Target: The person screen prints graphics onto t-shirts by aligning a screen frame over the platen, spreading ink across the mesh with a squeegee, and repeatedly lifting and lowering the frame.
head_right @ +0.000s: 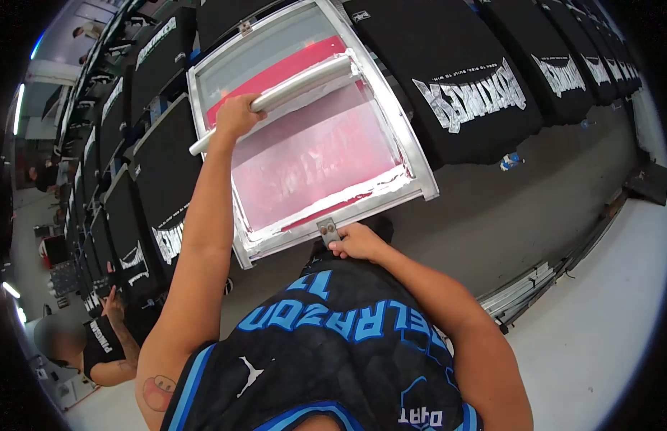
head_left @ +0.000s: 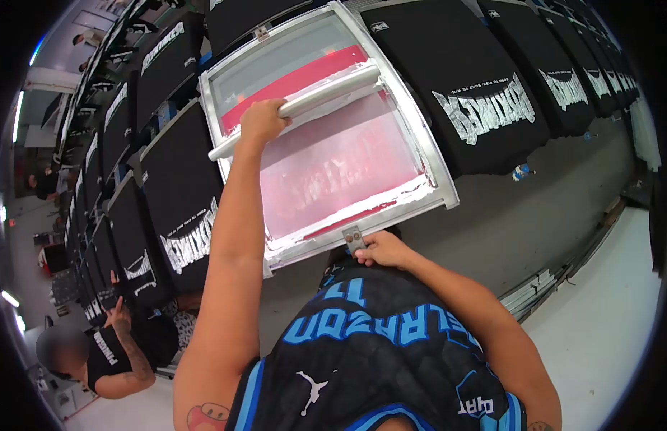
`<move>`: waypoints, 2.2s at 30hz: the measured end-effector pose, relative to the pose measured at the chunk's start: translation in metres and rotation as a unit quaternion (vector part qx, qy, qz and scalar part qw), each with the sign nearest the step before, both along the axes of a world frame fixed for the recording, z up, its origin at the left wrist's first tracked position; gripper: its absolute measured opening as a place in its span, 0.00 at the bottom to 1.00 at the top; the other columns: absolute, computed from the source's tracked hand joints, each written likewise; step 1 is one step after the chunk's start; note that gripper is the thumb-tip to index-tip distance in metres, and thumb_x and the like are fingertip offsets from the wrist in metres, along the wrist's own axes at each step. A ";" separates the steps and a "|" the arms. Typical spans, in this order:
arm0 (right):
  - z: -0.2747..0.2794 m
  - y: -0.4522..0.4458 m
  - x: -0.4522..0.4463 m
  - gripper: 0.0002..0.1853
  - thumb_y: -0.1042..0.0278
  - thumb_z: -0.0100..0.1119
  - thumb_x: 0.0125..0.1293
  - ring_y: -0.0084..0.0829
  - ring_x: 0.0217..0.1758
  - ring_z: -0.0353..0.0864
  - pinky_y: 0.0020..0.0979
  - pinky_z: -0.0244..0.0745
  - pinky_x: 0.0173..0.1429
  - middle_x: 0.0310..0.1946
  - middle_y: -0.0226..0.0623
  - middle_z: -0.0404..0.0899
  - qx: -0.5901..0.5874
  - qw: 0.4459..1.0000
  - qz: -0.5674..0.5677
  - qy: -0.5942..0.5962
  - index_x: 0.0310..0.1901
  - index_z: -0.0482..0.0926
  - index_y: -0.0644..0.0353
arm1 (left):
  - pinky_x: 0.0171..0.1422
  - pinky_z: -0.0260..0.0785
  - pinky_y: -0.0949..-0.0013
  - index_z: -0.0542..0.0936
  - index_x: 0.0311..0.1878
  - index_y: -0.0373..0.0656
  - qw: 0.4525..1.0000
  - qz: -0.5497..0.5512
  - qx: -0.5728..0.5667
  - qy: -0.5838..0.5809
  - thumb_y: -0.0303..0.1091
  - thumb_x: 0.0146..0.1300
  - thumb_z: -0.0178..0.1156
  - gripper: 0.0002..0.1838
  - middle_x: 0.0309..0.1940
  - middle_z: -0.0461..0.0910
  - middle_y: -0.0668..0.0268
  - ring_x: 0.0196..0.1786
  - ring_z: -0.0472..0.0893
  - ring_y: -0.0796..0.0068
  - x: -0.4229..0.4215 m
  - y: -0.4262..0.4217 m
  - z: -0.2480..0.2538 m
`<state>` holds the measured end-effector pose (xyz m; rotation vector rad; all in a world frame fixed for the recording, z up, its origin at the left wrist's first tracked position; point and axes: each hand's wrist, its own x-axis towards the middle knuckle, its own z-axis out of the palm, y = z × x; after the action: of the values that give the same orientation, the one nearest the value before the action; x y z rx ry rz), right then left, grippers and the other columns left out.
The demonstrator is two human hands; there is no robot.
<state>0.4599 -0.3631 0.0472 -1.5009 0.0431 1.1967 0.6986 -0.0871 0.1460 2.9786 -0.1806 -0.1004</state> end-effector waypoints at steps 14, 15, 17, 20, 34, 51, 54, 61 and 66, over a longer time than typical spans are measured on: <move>0.000 0.005 -0.009 0.11 0.68 0.63 0.62 0.22 0.25 0.82 0.26 0.77 0.34 0.27 0.36 0.85 -0.031 0.995 -0.043 -0.086 0.41 0.83 0.67 | 0.37 0.75 0.57 0.82 0.42 0.50 0.993 -0.003 -0.058 -0.105 0.25 0.52 0.56 0.14 0.34 0.80 0.62 0.37 0.82 0.58 -0.264 -0.105 -0.013; 0.007 0.006 -0.009 0.11 0.68 0.63 0.62 0.22 0.24 0.82 0.26 0.77 0.33 0.27 0.36 0.85 -0.011 0.994 -0.048 -0.098 0.40 0.84 0.67 | 0.38 0.75 0.56 0.82 0.43 0.51 0.997 -0.003 -0.048 -0.061 0.27 0.52 0.59 0.14 0.33 0.81 0.62 0.37 0.82 0.57 -0.251 -0.098 -0.001; 0.017 0.003 -0.007 0.10 0.68 0.62 0.63 0.21 0.24 0.81 0.25 0.77 0.33 0.26 0.35 0.85 -0.036 0.996 -0.015 -0.086 0.39 0.84 0.67 | 0.41 0.75 0.54 0.82 0.46 0.51 0.997 0.003 -0.072 0.002 0.30 0.51 0.64 0.16 0.35 0.82 0.62 0.40 0.82 0.56 -0.219 -0.081 0.017; 0.018 0.000 -0.009 0.10 0.67 0.62 0.64 0.19 0.24 0.81 0.24 0.76 0.32 0.25 0.33 0.85 -0.033 0.995 -0.006 -0.098 0.41 0.85 0.64 | 0.46 0.74 0.52 0.82 0.48 0.53 0.997 0.039 -0.057 0.021 0.36 0.51 0.68 0.18 0.40 0.83 0.63 0.43 0.82 0.55 -0.167 -0.055 0.028; 0.094 -0.057 0.060 0.19 0.58 0.62 0.64 0.37 0.51 0.83 0.34 0.75 0.55 0.45 0.48 0.84 -0.099 0.960 0.156 -0.211 0.53 0.81 0.61 | 0.59 0.71 0.57 0.83 0.50 0.46 0.988 0.120 -0.069 0.067 0.32 0.42 0.75 0.26 0.52 0.80 0.58 0.55 0.79 0.56 -0.035 0.090 0.023; 0.049 -0.148 0.140 0.34 0.37 0.44 0.71 0.42 0.41 0.82 0.37 0.73 0.50 0.35 0.53 0.83 -0.277 0.893 -0.290 -0.202 0.43 0.82 0.68 | 0.62 0.65 0.70 0.79 0.53 0.31 0.692 0.347 -0.627 -0.088 0.23 0.59 0.65 0.18 0.50 0.81 0.60 0.54 0.78 0.73 -0.113 0.146 -0.072; 0.040 -0.199 0.138 0.34 0.37 0.45 0.71 0.42 0.39 0.82 0.38 0.73 0.47 0.33 0.54 0.83 -0.239 0.893 -0.335 -0.184 0.41 0.83 0.68 | 0.62 0.66 0.70 0.79 0.53 0.31 0.704 0.332 -0.620 -0.097 0.24 0.60 0.66 0.17 0.50 0.81 0.60 0.53 0.79 0.73 -0.093 0.097 -0.041; 0.052 -0.398 0.196 0.36 0.35 0.47 0.69 0.34 0.35 0.80 0.37 0.73 0.45 0.30 0.45 0.83 -0.238 0.869 -0.389 -0.192 0.37 0.82 0.70 | 0.47 0.65 0.64 0.81 0.54 0.42 0.754 0.338 -0.557 -0.076 0.40 0.56 0.73 0.24 0.45 0.81 0.68 0.48 0.75 0.75 0.007 -0.111 -0.034; 0.046 -0.505 0.244 0.35 0.40 0.47 0.72 0.22 0.26 0.76 0.30 0.73 0.35 0.24 0.35 0.81 -0.277 0.847 -0.382 -0.246 0.31 0.82 0.72 | 0.45 0.66 0.69 0.83 0.45 0.42 0.734 0.329 -0.592 -0.051 0.39 0.53 0.75 0.19 0.39 0.81 0.73 0.41 0.75 0.80 0.052 -0.237 -0.032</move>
<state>0.7043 -0.8686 0.0935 -1.9764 0.6272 0.1222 0.7511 -0.3238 0.1140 1.5993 0.5887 0.1979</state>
